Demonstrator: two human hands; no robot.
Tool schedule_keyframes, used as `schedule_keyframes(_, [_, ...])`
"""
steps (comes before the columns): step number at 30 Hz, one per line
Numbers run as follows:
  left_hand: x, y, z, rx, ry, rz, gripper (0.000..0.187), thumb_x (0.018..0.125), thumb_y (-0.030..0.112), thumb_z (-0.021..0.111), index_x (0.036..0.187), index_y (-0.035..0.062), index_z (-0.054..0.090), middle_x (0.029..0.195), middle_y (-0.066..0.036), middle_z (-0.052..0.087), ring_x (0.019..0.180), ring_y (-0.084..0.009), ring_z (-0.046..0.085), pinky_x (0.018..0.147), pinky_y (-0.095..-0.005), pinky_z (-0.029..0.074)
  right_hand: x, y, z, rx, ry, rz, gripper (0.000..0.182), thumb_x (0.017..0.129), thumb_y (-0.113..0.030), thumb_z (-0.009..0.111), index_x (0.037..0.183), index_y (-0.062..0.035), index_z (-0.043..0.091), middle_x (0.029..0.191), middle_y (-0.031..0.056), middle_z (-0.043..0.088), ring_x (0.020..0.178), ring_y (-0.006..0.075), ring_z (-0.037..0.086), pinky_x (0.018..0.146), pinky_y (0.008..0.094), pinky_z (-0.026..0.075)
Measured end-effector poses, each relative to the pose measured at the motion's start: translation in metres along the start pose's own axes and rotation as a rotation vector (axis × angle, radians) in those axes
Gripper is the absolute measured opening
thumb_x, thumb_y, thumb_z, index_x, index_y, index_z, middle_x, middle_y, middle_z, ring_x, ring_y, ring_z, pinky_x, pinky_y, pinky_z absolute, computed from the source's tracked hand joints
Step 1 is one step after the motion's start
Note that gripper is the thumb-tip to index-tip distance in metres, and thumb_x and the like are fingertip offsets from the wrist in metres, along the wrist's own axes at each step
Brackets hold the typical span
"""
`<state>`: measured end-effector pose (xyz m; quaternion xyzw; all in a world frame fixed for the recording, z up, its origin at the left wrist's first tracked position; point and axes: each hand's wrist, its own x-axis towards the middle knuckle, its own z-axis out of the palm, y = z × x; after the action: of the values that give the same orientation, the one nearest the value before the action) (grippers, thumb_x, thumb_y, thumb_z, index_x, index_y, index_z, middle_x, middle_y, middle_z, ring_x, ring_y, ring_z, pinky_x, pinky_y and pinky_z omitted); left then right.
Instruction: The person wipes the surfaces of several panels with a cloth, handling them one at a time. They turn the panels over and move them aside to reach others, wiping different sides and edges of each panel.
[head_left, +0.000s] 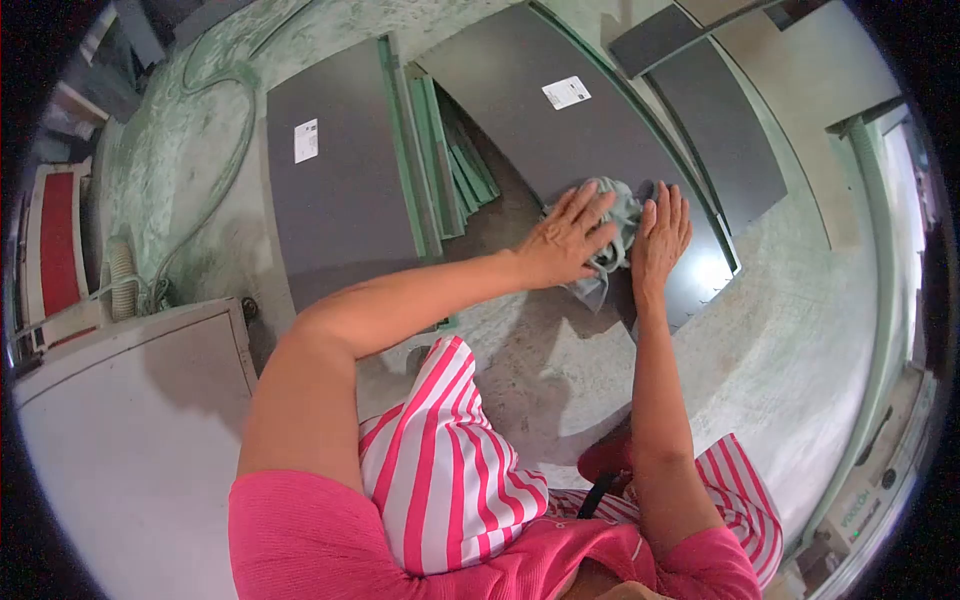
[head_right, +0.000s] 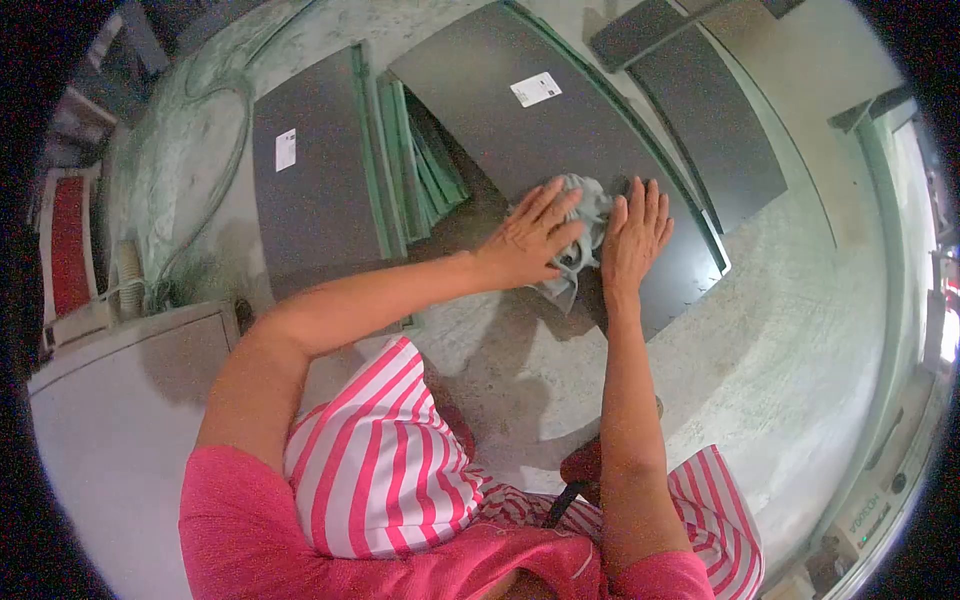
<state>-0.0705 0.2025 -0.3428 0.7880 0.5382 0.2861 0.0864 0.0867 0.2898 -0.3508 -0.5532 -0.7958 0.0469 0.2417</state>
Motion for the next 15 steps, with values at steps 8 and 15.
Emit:
schedule_keyframes(8, [0.001,-0.060,-0.025,0.148,0.105,-0.109,0.058,0.062,0.020,0.070,0.112,0.0055,0.045,0.130,-0.018,0.030,0.122,-0.0369,0.028,0.100,-0.0445,0.026,0.009,-0.009,0.008,-0.007,0.006,-0.047,0.039,0.092,-0.036,0.033,0.122,-0.0144,0.046,0.131,0.0105,0.038,0.125,0.0308,0.028,0.101,0.0484,0.017])
schedule_keyframes(15, [-0.015,-0.074,-0.122,-0.507,0.430,-0.776,0.037,0.073,0.019,0.060,0.105,0.0038,0.049,0.085,-0.008,0.059,0.080,-0.0138,0.054,0.070,-0.0289,0.045,0.011,-0.048,0.005,0.116,-0.003,-0.073,0.036,0.090,-0.028,0.039,0.119,-0.0086,0.046,0.126,0.0139,0.041,0.120,0.0329,0.033,0.099,0.0455,0.024])
